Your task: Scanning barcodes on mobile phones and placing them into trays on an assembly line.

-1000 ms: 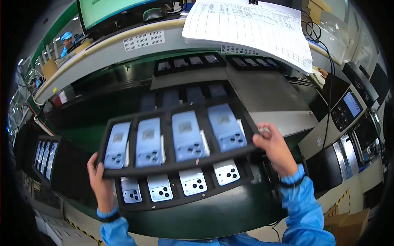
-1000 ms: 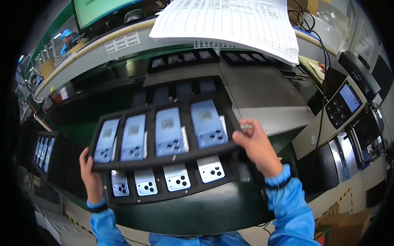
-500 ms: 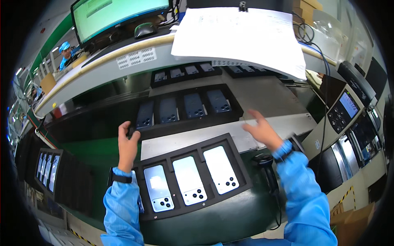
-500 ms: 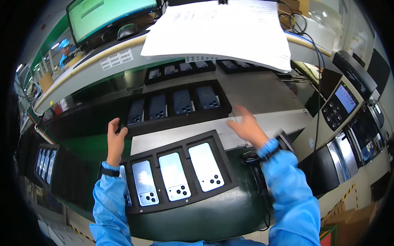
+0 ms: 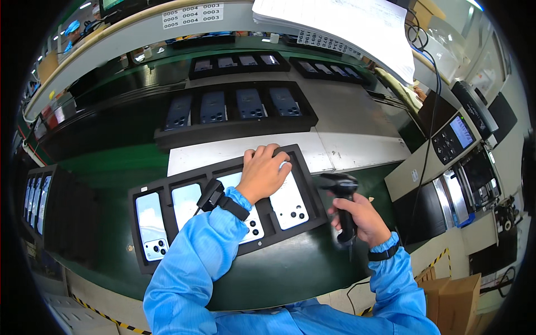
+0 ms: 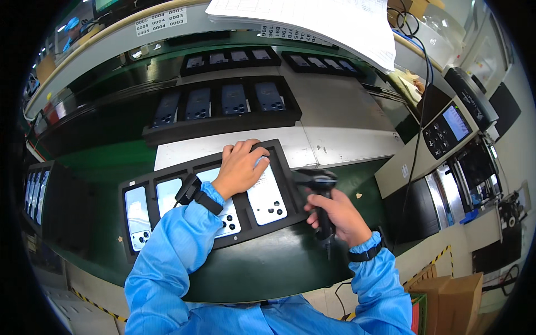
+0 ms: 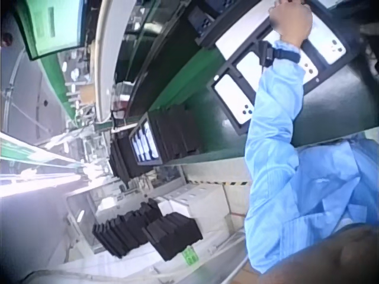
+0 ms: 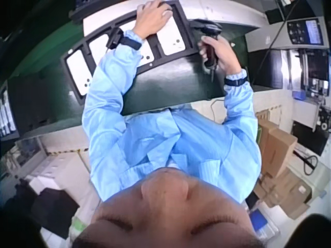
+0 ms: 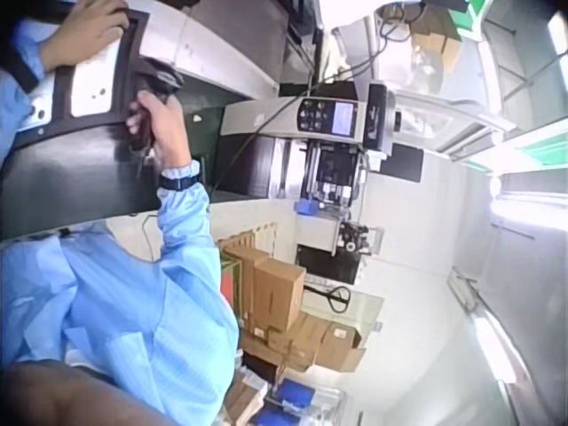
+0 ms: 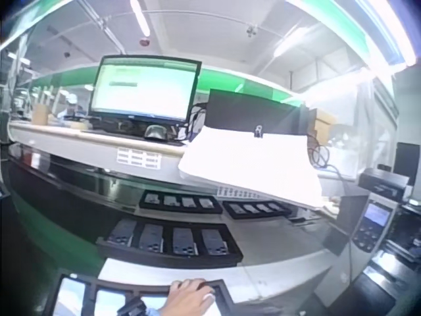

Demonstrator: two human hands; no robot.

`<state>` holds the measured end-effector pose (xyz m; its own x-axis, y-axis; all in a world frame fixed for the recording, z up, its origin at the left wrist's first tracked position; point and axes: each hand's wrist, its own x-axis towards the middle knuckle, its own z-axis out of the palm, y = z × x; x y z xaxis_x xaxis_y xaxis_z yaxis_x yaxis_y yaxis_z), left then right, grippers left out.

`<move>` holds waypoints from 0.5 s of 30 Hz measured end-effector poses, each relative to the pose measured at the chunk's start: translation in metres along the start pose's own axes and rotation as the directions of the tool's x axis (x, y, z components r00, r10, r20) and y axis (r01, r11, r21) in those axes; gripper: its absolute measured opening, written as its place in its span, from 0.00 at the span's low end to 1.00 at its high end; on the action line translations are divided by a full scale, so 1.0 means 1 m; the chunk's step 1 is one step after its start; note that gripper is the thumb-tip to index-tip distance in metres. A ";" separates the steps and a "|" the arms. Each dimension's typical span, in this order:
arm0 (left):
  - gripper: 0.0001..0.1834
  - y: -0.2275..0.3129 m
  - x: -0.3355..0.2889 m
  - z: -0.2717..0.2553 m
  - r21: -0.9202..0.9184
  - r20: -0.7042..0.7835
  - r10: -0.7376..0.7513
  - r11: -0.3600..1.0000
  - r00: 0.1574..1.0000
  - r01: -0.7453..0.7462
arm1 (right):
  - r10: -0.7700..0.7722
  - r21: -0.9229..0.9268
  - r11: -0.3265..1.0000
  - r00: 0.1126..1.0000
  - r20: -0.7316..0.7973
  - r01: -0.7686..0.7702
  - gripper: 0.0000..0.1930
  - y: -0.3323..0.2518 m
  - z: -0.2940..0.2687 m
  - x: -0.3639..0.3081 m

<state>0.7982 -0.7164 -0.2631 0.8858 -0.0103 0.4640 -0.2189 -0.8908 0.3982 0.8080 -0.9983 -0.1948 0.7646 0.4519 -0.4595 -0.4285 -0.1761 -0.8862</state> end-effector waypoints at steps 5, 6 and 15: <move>0.16 -0.005 0.002 0.006 0.008 -0.080 0.051 0.999 0.995 -0.051 | 0.095 -0.189 0.980 0.986 0.134 -0.068 0.10 -0.013 0.036 0.012; 0.16 -0.003 0.006 0.007 0.008 -0.083 0.061 0.998 0.995 -0.060 | 0.091 -0.202 0.977 0.986 0.136 -0.062 0.10 -0.018 0.038 0.013; 0.16 0.003 -0.009 0.010 0.175 -0.090 0.056 0.984 0.994 -0.039 | -0.053 -0.266 0.963 0.999 -0.002 0.050 0.13 0.000 0.023 0.000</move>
<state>0.7938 -0.7238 -0.2734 0.8319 -0.0192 0.5545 -0.1785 -0.9555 0.2347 0.7969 -0.9781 -0.1931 0.7874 0.4585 -0.4120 -0.2457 -0.3796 -0.8919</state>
